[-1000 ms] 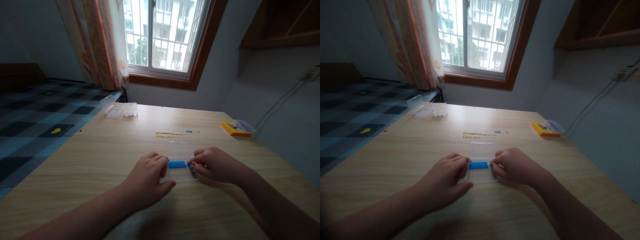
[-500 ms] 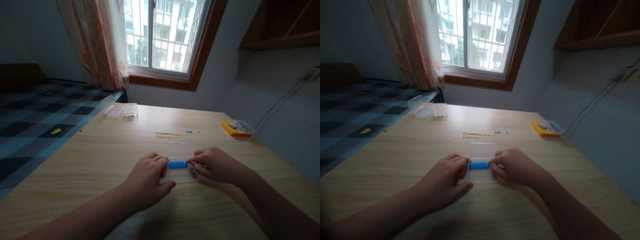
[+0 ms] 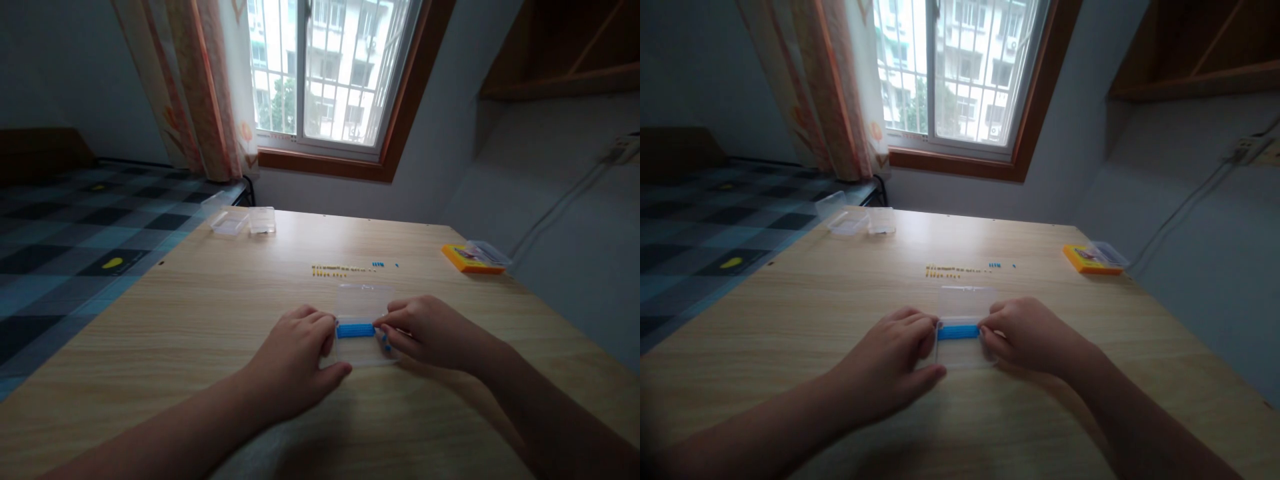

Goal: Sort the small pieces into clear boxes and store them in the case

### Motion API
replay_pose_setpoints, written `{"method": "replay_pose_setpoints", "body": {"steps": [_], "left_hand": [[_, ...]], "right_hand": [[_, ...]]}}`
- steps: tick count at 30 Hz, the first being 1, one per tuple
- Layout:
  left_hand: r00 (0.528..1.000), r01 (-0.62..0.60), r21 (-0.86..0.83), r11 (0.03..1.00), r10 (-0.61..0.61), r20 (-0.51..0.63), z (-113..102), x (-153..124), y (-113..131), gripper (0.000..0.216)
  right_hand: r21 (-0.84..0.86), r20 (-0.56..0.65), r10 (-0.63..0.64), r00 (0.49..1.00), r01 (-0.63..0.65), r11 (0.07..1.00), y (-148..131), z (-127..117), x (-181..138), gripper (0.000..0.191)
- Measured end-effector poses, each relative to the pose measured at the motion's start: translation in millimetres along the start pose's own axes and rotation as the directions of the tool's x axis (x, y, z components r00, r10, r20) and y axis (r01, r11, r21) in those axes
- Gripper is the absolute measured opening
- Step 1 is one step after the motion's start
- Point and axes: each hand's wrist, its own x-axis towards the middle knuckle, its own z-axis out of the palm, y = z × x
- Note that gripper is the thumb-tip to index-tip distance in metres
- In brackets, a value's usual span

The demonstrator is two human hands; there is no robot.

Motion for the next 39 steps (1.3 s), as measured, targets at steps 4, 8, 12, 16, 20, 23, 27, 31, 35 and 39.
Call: {"method": "replay_pose_setpoints", "body": {"steps": [4,8,12,16,20,23,27,31,35,39], "left_hand": [[1.0,-0.002,0.003,1.0,0.002,0.0,-1.5,0.7,0.6,0.031],[1.0,-0.008,0.01,1.0,0.008,0.001,-1.5,0.8,0.7,0.032],[1.0,-0.008,0.011,1.0,0.008,-0.004,-0.7,0.9,0.8,0.032],[1.0,0.0,0.009,1.0,0.0,0.002,-0.7,0.5,1.0,0.032],[1.0,0.001,0.005,1.0,-0.001,0.005,-1.5,-0.1,1.5,0.032],[1.0,0.0,0.005,1.0,0.0,0.003,-1.7,-0.2,1.6,0.033],[1.0,-0.008,-0.002,1.0,0.008,0.0,-1.4,0.0,1.0,0.032],[1.0,-0.006,0.002,1.0,0.006,-0.006,-1.6,0.3,1.6,0.032],[1.0,0.004,-0.001,1.0,-0.004,0.005,-2.1,0.3,2.3,0.031],[1.0,-0.005,0.001,1.0,0.005,0.001,-1.8,0.3,0.7,0.031]], "right_hand": [[-0.004,0.019,-0.004,1.0,0.004,1.0,-2.4,-0.8,0.3,0.029],[-0.003,0.028,0.011,1.0,-0.011,1.0,-4.1,-2.1,0.3,0.027],[-0.006,0.014,0.003,1.0,-0.002,1.0,-3.3,-2.3,-0.1,0.029],[-0.015,0.024,0.002,1.0,-0.002,1.0,-2.8,-1.8,-0.5,0.025],[-0.01,0.03,-0.001,1.0,0.001,1.0,-2.5,-1.3,-0.4,0.024],[-0.001,0.019,-0.008,1.0,0.008,1.0,-1.9,-1.3,-0.5,0.026],[0.009,0.014,-0.006,1.0,0.006,1.0,-1.4,-1.4,-0.4,0.027],[0.013,0.021,-0.004,1.0,0.003,1.0,-2.2,-0.5,0.6,0.025],[0.01,0.017,-0.008,1.0,0.008,1.0,-2.6,0.1,0.9,0.027],[0.004,0.009,-0.002,1.0,0.002,1.0,-0.2,-1.4,-0.2,0.027]]}}
